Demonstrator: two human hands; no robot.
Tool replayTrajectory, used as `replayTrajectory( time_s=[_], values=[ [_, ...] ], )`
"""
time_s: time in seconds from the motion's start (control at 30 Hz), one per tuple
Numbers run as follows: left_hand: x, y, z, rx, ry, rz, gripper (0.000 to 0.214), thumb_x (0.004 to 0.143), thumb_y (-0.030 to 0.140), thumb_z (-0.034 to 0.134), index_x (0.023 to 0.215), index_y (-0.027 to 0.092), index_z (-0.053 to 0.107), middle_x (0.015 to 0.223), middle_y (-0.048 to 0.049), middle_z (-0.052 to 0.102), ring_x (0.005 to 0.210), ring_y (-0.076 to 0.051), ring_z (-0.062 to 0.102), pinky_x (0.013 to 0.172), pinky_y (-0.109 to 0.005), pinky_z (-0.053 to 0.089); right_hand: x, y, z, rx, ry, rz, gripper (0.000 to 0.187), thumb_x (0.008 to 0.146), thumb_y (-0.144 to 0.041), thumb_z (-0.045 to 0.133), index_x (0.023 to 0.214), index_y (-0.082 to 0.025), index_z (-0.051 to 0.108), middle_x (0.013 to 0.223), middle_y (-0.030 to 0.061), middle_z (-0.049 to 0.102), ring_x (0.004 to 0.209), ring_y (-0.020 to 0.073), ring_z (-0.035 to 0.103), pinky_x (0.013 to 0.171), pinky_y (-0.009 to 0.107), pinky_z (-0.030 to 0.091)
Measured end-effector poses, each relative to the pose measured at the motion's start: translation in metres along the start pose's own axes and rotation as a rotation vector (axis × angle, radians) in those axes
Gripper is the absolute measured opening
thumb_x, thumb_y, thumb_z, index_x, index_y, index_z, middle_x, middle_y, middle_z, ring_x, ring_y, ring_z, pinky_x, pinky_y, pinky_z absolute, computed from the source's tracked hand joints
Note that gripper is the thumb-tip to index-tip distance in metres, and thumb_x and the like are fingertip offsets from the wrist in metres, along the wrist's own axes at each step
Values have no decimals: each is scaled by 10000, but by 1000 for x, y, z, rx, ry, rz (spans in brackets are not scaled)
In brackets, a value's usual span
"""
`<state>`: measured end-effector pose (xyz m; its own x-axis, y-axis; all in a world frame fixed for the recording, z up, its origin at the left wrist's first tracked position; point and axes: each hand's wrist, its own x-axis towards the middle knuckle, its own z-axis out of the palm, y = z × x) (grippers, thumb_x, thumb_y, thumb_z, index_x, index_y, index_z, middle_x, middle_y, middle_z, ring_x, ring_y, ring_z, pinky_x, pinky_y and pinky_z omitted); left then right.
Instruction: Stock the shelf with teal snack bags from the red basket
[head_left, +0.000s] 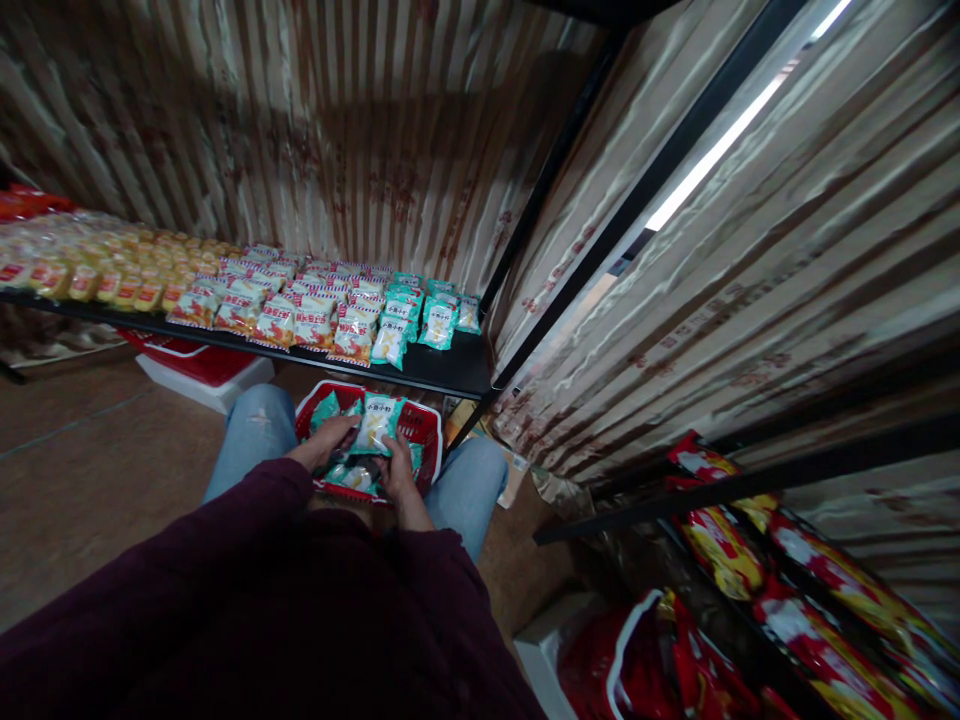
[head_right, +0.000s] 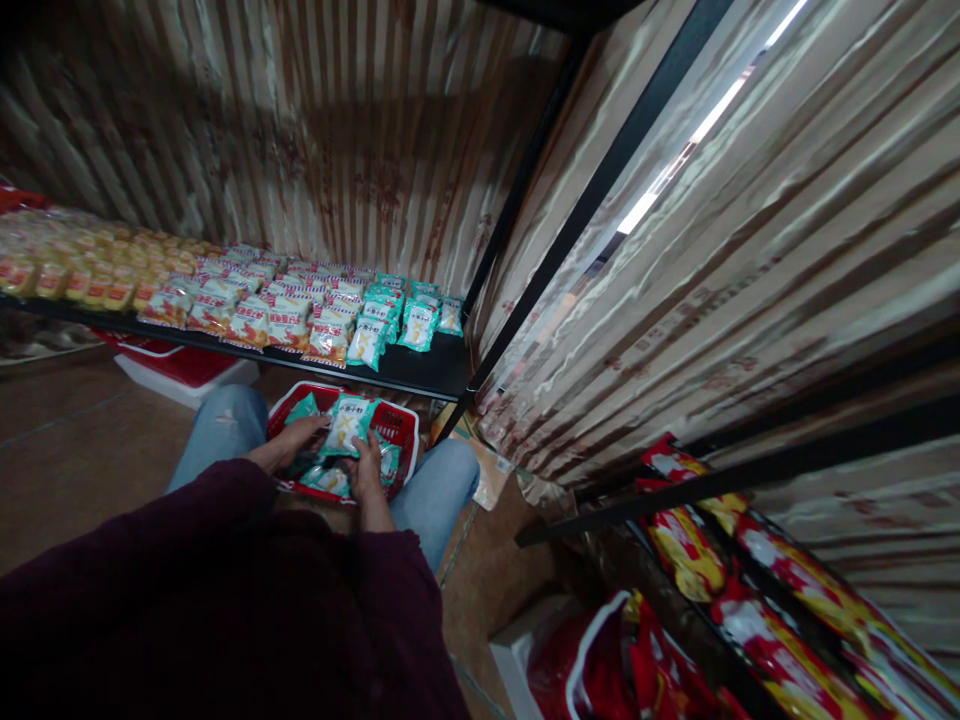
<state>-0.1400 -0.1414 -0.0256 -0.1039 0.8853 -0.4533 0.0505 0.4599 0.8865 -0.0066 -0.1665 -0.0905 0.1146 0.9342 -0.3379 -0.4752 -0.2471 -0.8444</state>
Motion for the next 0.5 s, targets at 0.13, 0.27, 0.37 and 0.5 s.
replayTrajectory(
  time_s=[0.13,0.27,0.37,0.5],
  values=[
    [-1,-11,6,-67,-80,8,444,573,526,694,775,135,635,666,-43,656,579,-151,584,515,-250,424,-2,-2,0,49,-14,38,446,644,-301,612,1087,-251,595,924,2,688,767,172,656,628,270,524],
    [4,-14,8,-94,-29,43,500,488,441,775,850,126,634,744,-46,670,707,-183,620,640,-274,466,-2,-6,-2,24,-33,1,384,636,-366,660,993,-224,647,949,5,695,833,180,652,697,273,521],
    [5,-14,7,-98,23,73,591,459,363,807,968,133,616,753,-24,657,737,-184,624,695,-280,469,0,-8,-2,2,-66,-19,384,650,-455,676,933,-196,673,915,28,708,838,191,654,734,290,519],
    [-3,-14,8,-106,-4,103,638,444,342,824,1010,139,612,775,-27,665,738,-189,637,725,-293,480,-1,-9,0,-13,-69,-34,439,653,-531,664,925,-187,670,818,29,717,766,200,665,708,312,527]
  ],
)
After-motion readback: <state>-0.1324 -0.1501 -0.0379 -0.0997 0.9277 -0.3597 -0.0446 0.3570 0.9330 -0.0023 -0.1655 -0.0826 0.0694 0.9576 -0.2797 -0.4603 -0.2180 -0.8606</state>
